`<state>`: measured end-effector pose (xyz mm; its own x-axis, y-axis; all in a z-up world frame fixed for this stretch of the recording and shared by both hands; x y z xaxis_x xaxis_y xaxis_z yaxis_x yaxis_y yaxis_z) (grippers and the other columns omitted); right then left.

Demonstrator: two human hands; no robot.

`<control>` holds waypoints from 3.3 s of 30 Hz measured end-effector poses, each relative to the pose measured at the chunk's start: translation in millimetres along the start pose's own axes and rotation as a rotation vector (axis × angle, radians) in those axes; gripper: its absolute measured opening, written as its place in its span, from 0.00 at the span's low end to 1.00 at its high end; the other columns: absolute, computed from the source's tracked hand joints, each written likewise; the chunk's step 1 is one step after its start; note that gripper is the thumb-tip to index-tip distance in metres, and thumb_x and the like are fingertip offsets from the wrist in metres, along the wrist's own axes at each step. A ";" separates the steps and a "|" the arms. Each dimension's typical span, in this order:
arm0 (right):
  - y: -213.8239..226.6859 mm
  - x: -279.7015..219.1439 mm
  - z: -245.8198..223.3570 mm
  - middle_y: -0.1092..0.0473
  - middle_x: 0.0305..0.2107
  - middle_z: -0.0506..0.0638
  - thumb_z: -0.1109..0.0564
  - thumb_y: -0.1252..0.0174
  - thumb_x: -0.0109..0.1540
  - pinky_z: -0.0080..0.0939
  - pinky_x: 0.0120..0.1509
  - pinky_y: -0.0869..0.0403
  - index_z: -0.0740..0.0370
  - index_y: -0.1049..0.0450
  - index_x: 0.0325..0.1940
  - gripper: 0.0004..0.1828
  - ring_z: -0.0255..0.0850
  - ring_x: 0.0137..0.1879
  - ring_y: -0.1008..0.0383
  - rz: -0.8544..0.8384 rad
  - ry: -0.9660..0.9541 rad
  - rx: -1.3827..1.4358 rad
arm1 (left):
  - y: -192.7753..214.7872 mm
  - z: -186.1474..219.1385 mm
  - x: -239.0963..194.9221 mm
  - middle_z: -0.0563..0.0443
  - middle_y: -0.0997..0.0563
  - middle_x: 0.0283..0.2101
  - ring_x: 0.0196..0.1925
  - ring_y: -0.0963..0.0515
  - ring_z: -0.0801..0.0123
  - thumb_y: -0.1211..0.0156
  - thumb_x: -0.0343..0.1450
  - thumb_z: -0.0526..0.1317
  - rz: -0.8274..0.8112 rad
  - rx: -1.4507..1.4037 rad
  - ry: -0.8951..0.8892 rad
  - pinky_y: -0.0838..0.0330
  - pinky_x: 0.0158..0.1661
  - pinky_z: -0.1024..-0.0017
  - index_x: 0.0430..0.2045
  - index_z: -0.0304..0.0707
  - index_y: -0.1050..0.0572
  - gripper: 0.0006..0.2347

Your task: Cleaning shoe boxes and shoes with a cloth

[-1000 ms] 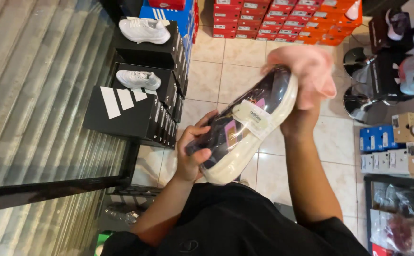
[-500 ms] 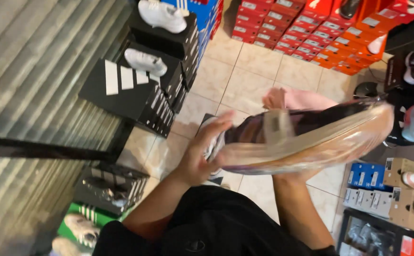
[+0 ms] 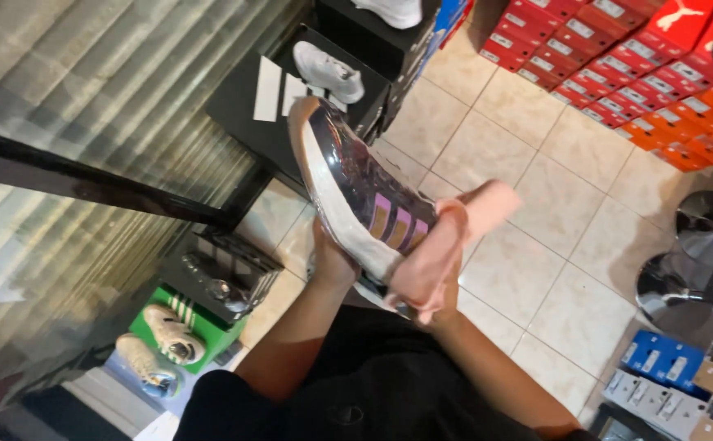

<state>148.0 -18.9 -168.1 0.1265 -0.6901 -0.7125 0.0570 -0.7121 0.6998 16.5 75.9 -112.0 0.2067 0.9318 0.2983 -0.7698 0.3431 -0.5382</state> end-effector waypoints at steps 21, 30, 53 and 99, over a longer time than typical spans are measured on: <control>-103.8 -150.8 58.3 0.26 0.47 0.60 0.48 0.41 0.66 0.59 0.63 0.25 0.63 0.30 0.43 0.14 0.52 0.58 0.26 -1.551 0.886 0.279 | 77.8 55.8 174.0 0.43 0.65 0.80 0.82 0.66 0.51 0.80 0.81 0.54 -0.308 -0.179 0.083 0.75 0.77 0.50 0.76 0.38 0.61 0.28; -182.2 -108.6 36.2 0.22 0.40 0.59 0.50 0.36 0.63 0.56 0.55 0.20 0.64 0.23 0.48 0.16 0.50 0.48 0.19 -1.317 0.693 0.187 | 209.7 -47.1 206.6 0.52 0.27 0.36 0.33 0.22 0.67 0.27 0.67 0.48 0.418 -0.161 0.743 0.17 0.31 0.63 0.54 0.52 0.35 0.25; -245.9 -185.3 78.2 0.30 0.24 0.54 0.52 0.32 0.58 0.40 0.18 0.34 0.67 0.30 0.52 0.24 0.43 0.21 0.29 -1.213 0.898 -0.465 | 326.5 -153.7 231.9 0.55 0.31 0.43 0.42 0.25 0.73 0.35 0.74 0.48 0.746 -0.169 0.503 0.23 0.40 0.73 0.48 0.52 0.38 0.16; 53.7 155.0 -24.4 0.24 0.35 0.60 0.58 0.35 0.62 0.51 0.37 0.18 0.69 0.31 0.57 0.22 0.52 0.36 0.18 -0.771 0.742 0.483 | 117.5 -302.7 -110.0 0.36 0.23 0.54 0.57 0.22 0.39 0.32 0.64 0.45 -1.068 1.086 0.669 0.27 0.59 0.49 0.54 0.42 0.27 0.24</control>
<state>194.8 -160.9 -239.8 0.7782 0.0756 -0.6234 0.0089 -0.9940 -0.1094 86.1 49.6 -446.7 0.8670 0.3279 -0.3752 -0.0953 0.8483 0.5209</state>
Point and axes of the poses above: each hand's wrist, its own x-axis towards the middle knuckle, its own y-axis out of the back of the hand, z = x × y, the point moved 3 cm from there along x, towards the middle knuckle
